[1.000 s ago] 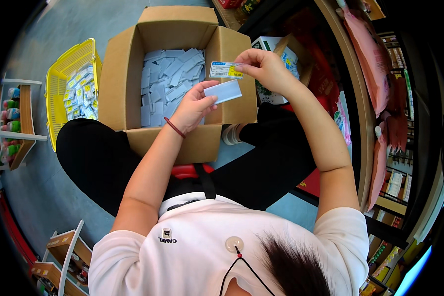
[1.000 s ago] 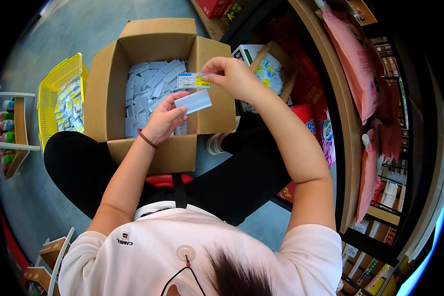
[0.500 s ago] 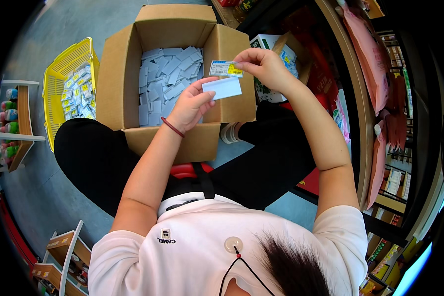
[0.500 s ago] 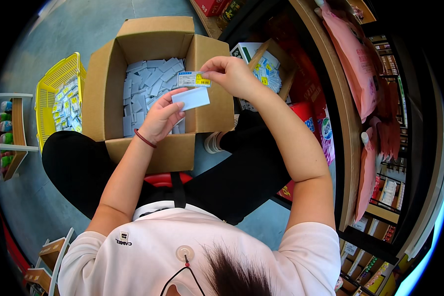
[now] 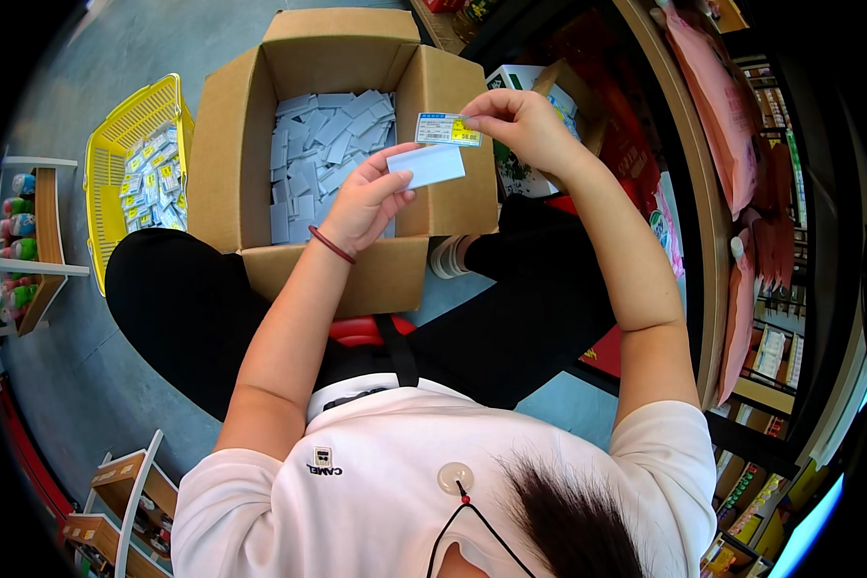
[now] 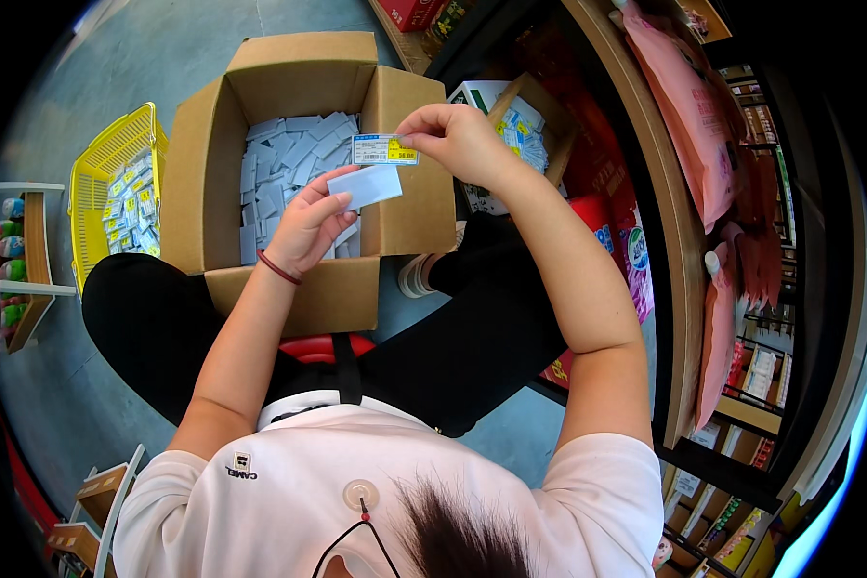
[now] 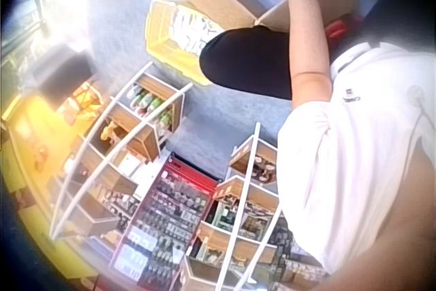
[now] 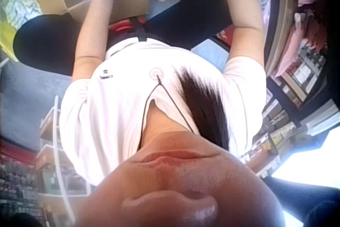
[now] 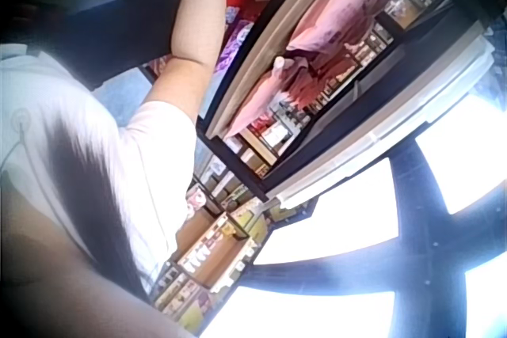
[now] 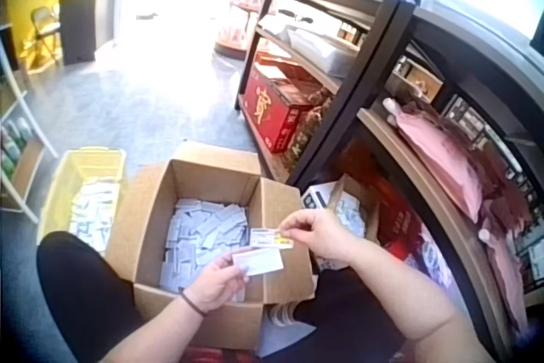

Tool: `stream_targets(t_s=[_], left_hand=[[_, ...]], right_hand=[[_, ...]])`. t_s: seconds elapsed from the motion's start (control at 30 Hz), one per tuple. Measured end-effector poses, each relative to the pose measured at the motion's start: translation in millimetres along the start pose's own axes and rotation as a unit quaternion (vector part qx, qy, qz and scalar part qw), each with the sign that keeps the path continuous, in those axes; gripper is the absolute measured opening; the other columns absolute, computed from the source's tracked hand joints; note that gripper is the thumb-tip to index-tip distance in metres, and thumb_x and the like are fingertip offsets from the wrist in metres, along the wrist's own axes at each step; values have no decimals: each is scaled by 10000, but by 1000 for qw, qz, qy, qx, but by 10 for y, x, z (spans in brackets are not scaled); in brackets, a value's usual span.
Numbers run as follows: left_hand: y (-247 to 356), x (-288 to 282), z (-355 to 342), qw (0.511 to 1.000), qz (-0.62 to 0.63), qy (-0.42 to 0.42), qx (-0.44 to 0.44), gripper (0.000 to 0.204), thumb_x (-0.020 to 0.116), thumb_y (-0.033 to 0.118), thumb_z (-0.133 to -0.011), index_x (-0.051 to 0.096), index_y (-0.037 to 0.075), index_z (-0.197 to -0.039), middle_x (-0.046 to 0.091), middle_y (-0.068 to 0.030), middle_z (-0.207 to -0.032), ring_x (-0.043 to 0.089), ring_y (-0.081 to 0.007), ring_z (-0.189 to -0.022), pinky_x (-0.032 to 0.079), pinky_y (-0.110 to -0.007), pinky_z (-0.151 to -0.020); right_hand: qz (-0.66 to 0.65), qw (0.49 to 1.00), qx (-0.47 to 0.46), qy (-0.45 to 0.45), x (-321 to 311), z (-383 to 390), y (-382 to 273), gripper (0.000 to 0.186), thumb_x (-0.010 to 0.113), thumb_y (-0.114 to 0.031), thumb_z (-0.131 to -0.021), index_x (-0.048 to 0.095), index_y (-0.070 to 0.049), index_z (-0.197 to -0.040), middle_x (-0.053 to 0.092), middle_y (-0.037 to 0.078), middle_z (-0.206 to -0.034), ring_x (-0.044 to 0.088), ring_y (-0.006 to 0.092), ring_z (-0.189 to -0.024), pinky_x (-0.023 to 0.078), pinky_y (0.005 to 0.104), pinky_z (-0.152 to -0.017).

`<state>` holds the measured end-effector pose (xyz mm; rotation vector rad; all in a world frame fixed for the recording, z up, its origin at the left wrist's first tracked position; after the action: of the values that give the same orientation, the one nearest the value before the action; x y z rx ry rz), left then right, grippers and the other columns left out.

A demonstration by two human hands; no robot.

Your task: The person sits on the floor and repeatedly picks small white packets from a cardboard box, applies a yellow label to each one, and places them into a smaller box on the right.

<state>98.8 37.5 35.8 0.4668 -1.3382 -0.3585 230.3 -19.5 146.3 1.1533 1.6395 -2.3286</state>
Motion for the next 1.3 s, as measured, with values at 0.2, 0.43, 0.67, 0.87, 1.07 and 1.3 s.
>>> stream_targets(t_s=[0.2, 0.43, 0.67, 0.87, 1.07, 1.3], left_hand=[[-1, -9, 21, 1000, 6, 2, -6, 403, 540, 26, -844, 440, 11, -1234, 509, -87, -1178, 517, -135, -988, 468, -254, -789], [9, 108, 41, 1000, 8, -24, -4, 392, 497, 15, -863, 409, -11, -1245, 498, -124, -1193, 520, -212, -1081, 478, -332, -896], [4, 134, 35, 999, 18, -35, -2, 354, 467, 21, -878, 415, -12, -1226, 493, -142, -1196, 509, -238, -1105, 466, -361, -924], [-14, 136, 21, 999, 28, -26, -16, 299, 458, 85, -906, 438, -2, -1191, 503, -139, -1173, 515, -232, -1094, 474, -370, -913], [-42, 47, 2, 1000, 16, 15, -20, 285, 449, 169, -932, 457, -2, -1161, 519, -135, -1132, 535, -227, -1059, 494, -367, -883], [-33, 4, -13, 999, 13, 36, -14, 251, 459, 175, -930, 498, -6, -1099, 543, -129, -1070, 554, -224, -1012, 524, -368, -838]], right_hand=[[1, 999, 17, -27, 31, 44, -32, 126, 629, -89, -803, 656, -17, -902, 646, 47, -808, 589, 96, -749, 477, 234, -699], [-11, 998, 1, -59, 168, 49, -22, 154, 637, -109, -798, 664, -22, -921, 648, 53, -803, 591, 95, -742, 476, 232, -683], [11, 996, 31, -87, 305, 51, 14, 143, 634, -111, -796, 671, -27, -906, 659, 63, -808, 607, 105, -756, 485, 248, -703], [34, 993, 20, -110, 387, 62, 6, 151, 627, -102, -791, 676, -36, -918, 666, 76, -841, 619, 126, -770, 487, 256, -710], [58, 991, 9, -116, 450, 60, -41, 160, 619, -96, -788, 676, -34, -925, 669, 86, -831, 623, 133, -755, 488, 255, -700], [72, 990, -6, -121, 469, 42, -29, 177, 614, -102, -787, 677, -47, -942, 670, 93, -829, 626, 140, -745, 488, 255, -688]])
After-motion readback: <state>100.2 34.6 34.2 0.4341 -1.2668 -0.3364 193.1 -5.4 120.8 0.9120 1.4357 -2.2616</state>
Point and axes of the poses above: each hand's wrist, its own z-axis away from the middle knuckle, its own x-axis out of the palm, y = z × x, the point moved 10 cm from there along -z, towards the middle knuckle
